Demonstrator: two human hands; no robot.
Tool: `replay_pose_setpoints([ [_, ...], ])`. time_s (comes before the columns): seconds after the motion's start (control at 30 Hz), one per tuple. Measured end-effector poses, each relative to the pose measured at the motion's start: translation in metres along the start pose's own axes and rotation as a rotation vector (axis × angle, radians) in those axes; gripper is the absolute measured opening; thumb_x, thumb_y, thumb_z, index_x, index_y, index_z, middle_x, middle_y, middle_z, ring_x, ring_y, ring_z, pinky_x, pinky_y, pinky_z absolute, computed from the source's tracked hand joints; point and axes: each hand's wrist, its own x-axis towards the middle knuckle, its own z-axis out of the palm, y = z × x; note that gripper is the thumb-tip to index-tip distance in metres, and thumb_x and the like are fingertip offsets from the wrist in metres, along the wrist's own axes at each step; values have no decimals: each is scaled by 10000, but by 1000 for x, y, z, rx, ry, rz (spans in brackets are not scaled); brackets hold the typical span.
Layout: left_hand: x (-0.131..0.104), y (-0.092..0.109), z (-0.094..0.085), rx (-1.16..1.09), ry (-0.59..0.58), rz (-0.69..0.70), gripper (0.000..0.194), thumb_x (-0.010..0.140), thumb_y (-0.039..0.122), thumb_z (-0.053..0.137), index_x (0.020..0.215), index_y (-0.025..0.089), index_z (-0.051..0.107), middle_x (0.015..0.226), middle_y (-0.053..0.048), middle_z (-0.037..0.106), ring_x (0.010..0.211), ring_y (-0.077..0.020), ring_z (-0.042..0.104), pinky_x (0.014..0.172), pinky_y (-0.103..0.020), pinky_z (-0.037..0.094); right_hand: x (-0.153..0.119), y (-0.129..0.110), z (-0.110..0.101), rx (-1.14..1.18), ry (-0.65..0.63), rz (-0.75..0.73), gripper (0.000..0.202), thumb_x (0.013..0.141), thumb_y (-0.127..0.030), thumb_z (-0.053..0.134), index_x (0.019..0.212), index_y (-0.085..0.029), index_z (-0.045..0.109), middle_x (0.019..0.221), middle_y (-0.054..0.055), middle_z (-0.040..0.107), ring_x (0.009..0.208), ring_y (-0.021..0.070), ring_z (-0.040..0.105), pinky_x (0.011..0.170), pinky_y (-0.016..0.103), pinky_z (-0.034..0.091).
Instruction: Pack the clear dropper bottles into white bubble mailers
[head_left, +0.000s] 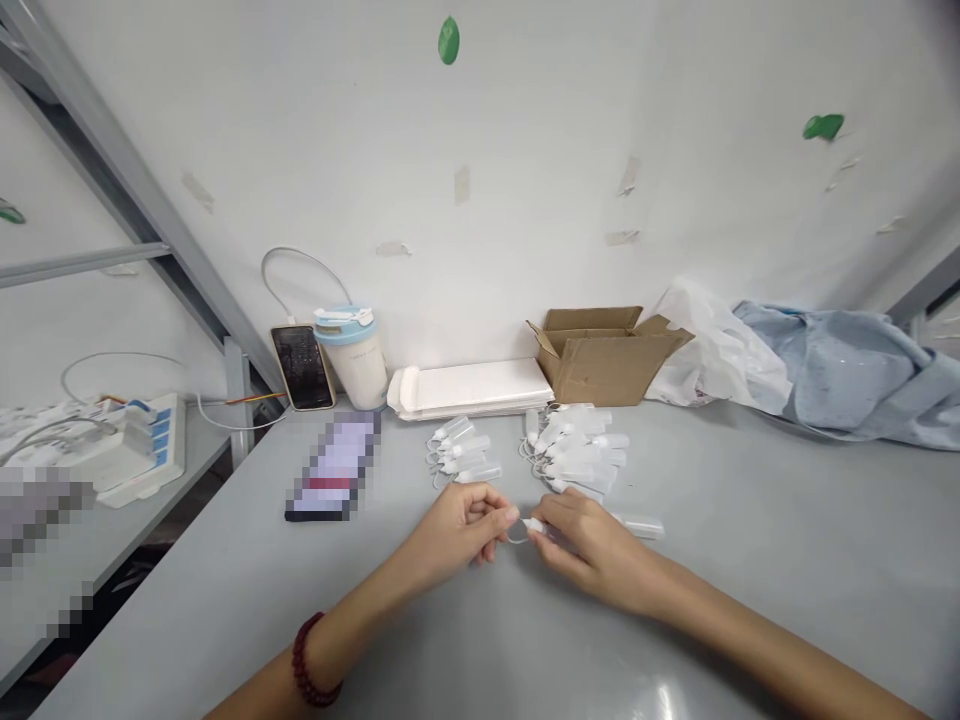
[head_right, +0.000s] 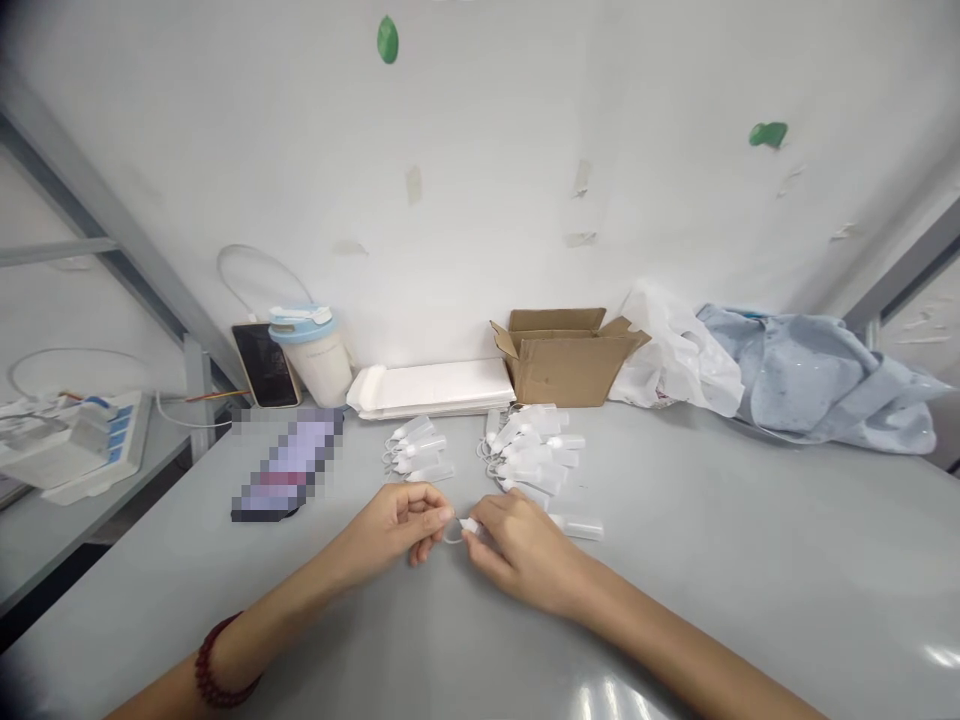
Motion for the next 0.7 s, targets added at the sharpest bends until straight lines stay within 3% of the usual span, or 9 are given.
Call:
replay_pose_setpoints([
  [0.5, -1, -5, 13, -52, -28, -63, 214, 739, 327, 592, 698, 118, 573, 586, -2, 580, 435, -78, 483, 446, -212, 378, -3, 0, 7, -9, 21, -119, 259, 897, -195, 341, 810, -145, 580, 725, 68, 594, 678, 172, 532, 681, 302, 401],
  [0.7, 0, 3, 2, -47, 44, 5, 231, 772, 338, 591, 701, 118, 597, 580, 4, 569, 462, -79, 495, 481, -210, 392, -3, 4, 1, 11, 83, -36, 195, 886, -257, 440, 976, -148, 575, 788, 68, 633, 716, 196, 565, 707, 334, 414],
])
